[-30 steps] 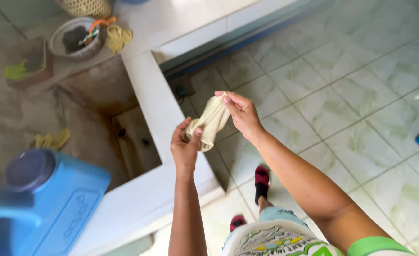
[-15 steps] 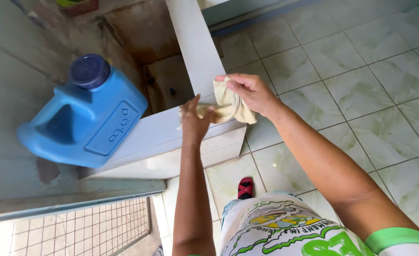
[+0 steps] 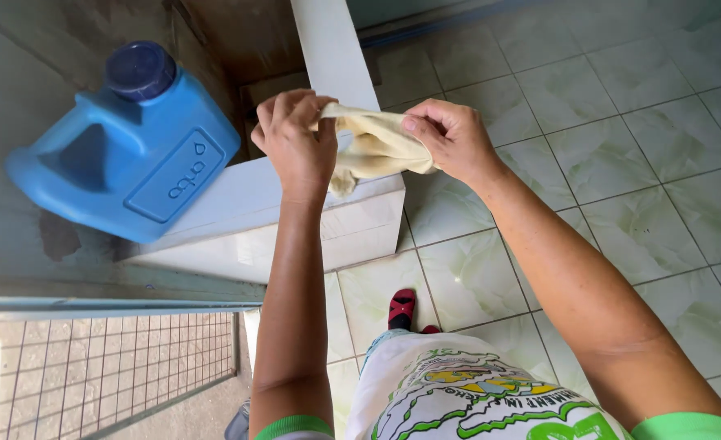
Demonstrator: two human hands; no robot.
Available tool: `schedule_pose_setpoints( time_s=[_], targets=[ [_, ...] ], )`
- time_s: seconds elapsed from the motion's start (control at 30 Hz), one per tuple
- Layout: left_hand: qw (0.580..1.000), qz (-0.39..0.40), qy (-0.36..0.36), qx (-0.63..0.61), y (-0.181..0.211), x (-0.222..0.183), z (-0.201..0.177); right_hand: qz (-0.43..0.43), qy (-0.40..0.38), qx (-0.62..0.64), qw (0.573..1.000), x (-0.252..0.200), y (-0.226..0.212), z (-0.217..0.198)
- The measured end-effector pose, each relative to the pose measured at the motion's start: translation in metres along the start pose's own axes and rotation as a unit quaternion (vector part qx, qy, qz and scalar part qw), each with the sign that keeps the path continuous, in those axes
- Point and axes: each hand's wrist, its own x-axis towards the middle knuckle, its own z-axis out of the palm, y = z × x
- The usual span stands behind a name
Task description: Wiping a tiled counter surface with a yellow cloth.
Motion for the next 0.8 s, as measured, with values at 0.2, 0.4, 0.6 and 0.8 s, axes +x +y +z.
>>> schedule_pose_setpoints(
  time_s=[0.2, 0.4, 0.6, 0.8],
  targets=[
    [0.955, -0.165, -0.030, -0.246, 0.001, -0.010, 0.008, -0.031, -0.037, -0.050, 0.998, -0.023, -0.032, -0.020],
    [0.951, -0.102, 0.014, -0.292, -0.039, 0.013, 0.025, -0.100, -0.009, -0.216, 0.971, 0.002, 0.007, -0.036],
    [0.924, -0.047, 0.001, -0.378, -0.060, 0.059, -0.023, -0.043, 0.032, -0.016, 0.998, 0.045, -0.012, -0.037],
    [0.893, -0.163, -0.123, -0.402, -0.125, 0.029, -0.014, 0.010, -0.046, 0.126, 0.991, 0.064, 0.013, -0.017]
  ],
)
